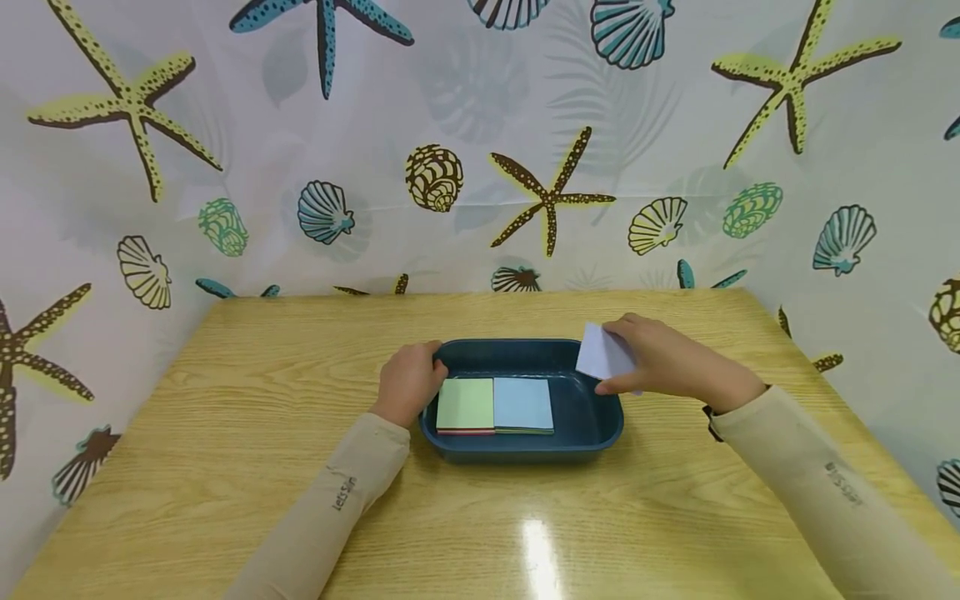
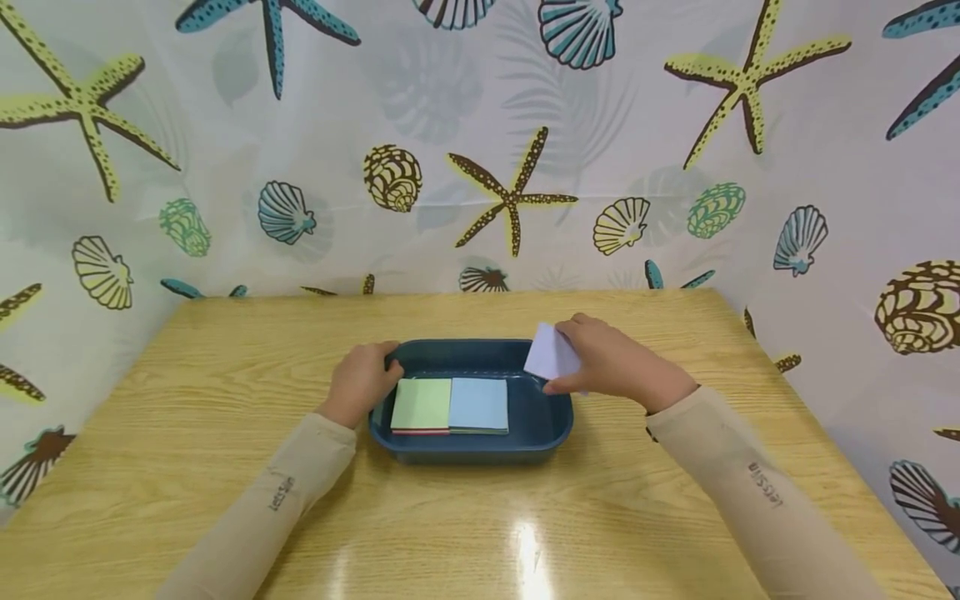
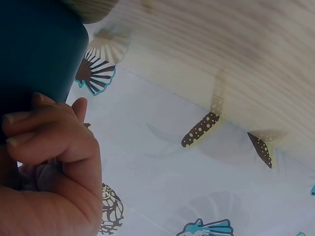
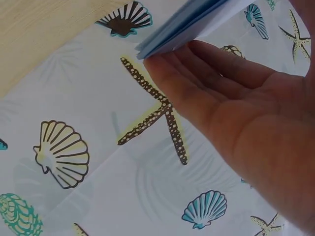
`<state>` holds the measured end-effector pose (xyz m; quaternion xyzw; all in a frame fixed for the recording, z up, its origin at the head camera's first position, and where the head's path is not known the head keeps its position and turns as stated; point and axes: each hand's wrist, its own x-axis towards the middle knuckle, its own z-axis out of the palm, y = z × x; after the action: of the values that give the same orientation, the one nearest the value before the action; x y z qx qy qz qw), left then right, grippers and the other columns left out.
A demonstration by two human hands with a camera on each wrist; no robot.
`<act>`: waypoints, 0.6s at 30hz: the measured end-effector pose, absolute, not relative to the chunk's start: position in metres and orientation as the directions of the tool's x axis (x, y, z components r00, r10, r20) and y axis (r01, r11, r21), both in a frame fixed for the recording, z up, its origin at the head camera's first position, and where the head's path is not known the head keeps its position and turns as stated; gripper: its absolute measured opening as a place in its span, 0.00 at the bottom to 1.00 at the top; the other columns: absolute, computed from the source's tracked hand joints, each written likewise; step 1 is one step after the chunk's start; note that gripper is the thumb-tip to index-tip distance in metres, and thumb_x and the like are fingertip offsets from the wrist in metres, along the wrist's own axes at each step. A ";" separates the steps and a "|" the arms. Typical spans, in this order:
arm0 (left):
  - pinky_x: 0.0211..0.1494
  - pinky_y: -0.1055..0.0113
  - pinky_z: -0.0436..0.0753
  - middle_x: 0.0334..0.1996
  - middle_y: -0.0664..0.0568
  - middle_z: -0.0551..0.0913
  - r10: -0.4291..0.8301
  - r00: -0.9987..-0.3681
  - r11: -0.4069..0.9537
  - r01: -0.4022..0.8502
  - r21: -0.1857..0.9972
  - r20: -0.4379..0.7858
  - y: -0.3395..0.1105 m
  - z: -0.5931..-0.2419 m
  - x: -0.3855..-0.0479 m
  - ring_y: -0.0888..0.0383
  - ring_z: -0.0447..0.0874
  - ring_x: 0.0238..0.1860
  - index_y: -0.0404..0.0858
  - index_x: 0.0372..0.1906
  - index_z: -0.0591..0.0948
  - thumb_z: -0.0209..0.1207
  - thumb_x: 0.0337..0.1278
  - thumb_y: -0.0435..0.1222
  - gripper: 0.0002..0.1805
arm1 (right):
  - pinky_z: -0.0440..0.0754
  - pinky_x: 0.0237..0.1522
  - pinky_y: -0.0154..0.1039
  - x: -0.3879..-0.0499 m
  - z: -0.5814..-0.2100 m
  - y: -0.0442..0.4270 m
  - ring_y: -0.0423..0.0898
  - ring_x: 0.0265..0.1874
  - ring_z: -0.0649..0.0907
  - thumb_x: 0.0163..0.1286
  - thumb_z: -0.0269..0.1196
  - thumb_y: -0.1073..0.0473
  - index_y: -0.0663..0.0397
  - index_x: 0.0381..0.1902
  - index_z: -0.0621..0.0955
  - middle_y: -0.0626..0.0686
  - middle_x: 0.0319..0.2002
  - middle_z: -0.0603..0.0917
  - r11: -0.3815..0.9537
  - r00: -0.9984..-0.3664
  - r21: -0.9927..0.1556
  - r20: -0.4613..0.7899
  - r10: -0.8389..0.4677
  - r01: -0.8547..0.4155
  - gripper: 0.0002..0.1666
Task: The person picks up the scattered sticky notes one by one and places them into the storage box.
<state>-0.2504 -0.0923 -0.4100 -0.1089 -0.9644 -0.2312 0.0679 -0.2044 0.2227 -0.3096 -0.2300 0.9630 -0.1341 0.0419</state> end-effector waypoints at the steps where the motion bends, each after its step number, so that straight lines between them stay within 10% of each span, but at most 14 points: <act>1: 0.17 0.68 0.64 0.22 0.48 0.81 0.179 -0.967 0.868 0.241 0.434 0.179 -0.093 -0.410 -0.251 0.59 0.68 0.15 0.34 0.58 0.80 0.56 0.60 0.31 0.20 | 0.79 0.37 0.46 -0.206 -0.309 0.218 0.53 0.39 0.77 0.51 0.74 0.45 0.76 0.60 0.70 0.66 0.48 0.77 0.855 -0.886 -0.273 -0.020 -0.463 -0.440 0.49; 18: 0.17 0.68 0.63 0.23 0.48 0.82 0.176 -0.966 0.868 0.243 0.433 0.188 -0.093 -0.411 -0.252 0.59 0.67 0.16 0.35 0.56 0.81 0.56 0.57 0.29 0.20 | 0.77 0.44 0.44 -0.226 -0.321 0.135 0.52 0.42 0.76 0.51 0.75 0.45 0.71 0.61 0.71 0.61 0.49 0.76 0.779 -0.779 -0.202 -0.098 -0.619 -0.593 0.48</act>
<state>-0.2523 -0.0927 -0.4108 -0.1087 -0.9639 -0.2325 0.0711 -0.2257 0.1346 -0.3210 -0.3225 0.9398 -0.0802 0.0795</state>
